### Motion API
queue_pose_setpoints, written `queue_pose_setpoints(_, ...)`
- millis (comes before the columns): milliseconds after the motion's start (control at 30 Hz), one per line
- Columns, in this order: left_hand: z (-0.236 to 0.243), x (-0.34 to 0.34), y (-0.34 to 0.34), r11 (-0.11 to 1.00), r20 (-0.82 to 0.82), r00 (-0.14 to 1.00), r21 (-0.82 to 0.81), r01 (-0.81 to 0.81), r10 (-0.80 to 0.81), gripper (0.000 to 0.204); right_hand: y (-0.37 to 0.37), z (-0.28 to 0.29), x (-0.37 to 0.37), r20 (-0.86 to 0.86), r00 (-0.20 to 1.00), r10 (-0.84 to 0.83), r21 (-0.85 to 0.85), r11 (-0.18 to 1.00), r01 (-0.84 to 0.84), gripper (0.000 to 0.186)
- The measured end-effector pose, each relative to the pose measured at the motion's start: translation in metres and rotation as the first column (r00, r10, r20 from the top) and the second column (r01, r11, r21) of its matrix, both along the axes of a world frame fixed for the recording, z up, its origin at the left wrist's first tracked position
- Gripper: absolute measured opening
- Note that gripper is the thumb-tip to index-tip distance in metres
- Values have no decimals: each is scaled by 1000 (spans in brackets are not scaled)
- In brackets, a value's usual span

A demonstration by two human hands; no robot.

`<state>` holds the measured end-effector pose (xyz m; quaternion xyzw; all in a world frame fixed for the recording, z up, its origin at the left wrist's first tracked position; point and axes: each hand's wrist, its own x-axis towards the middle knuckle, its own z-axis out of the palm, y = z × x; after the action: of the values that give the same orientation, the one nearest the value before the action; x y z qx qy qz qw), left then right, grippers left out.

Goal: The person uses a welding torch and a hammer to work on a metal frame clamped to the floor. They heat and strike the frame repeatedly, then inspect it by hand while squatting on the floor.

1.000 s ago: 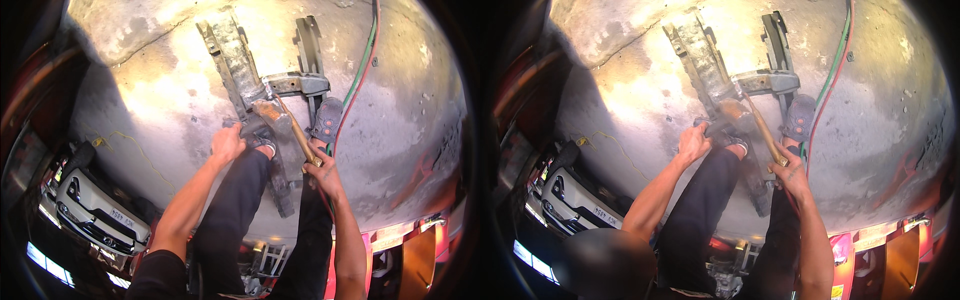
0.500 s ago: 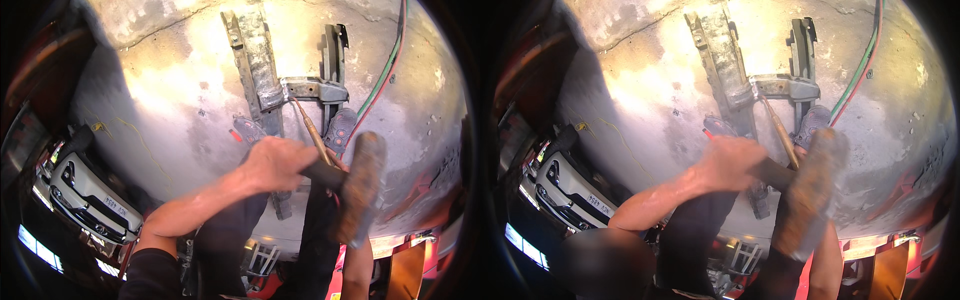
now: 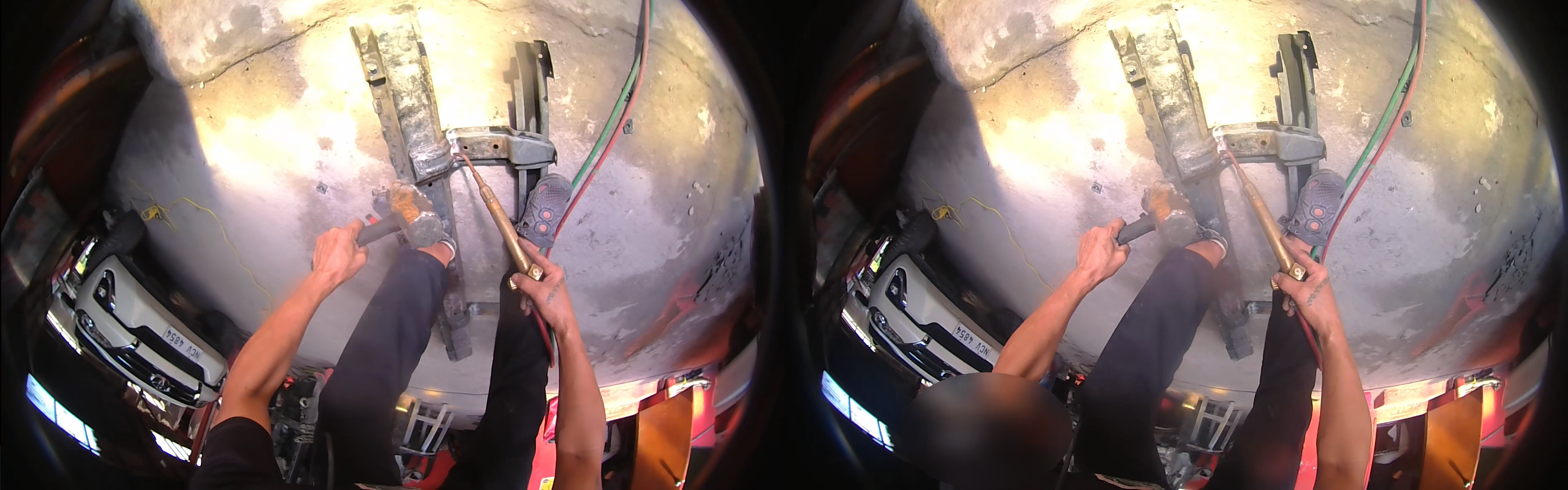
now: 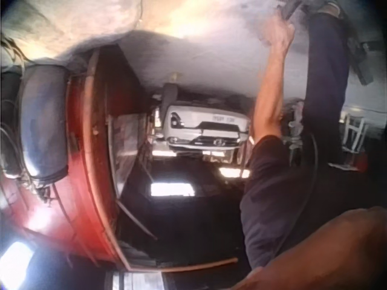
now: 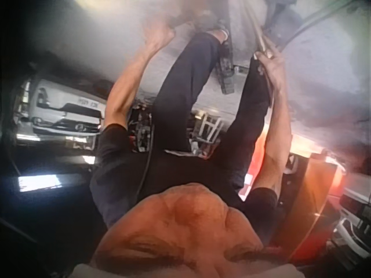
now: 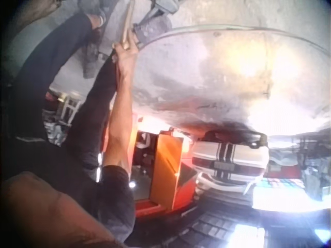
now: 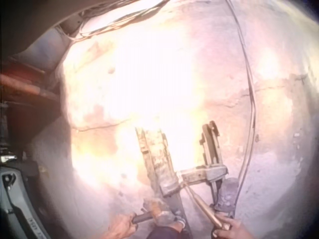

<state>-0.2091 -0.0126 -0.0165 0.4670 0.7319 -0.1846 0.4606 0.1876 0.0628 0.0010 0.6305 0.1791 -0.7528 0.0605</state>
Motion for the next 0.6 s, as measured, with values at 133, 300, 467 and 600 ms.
queue_pose_setpoints(133,4,29,4,996,48,995,38,-85,83,20,1,9,-9,24,1000,1,-4,1000,-1,67)
queue_pose_setpoints(300,-4,44,21,999,56,998,24,-33,32,26,-3,9,-4,57,998,12,6,1000,-12,67)
queue_pose_setpoints(467,-7,46,18,998,35,997,4,-66,66,32,-4,6,0,51,998,33,1,999,-33,68)
queue_pose_setpoints(600,-11,42,11,999,-9,1000,-42,-11,11,33,-5,4,4,38,999,-1,-30,1000,2,68)
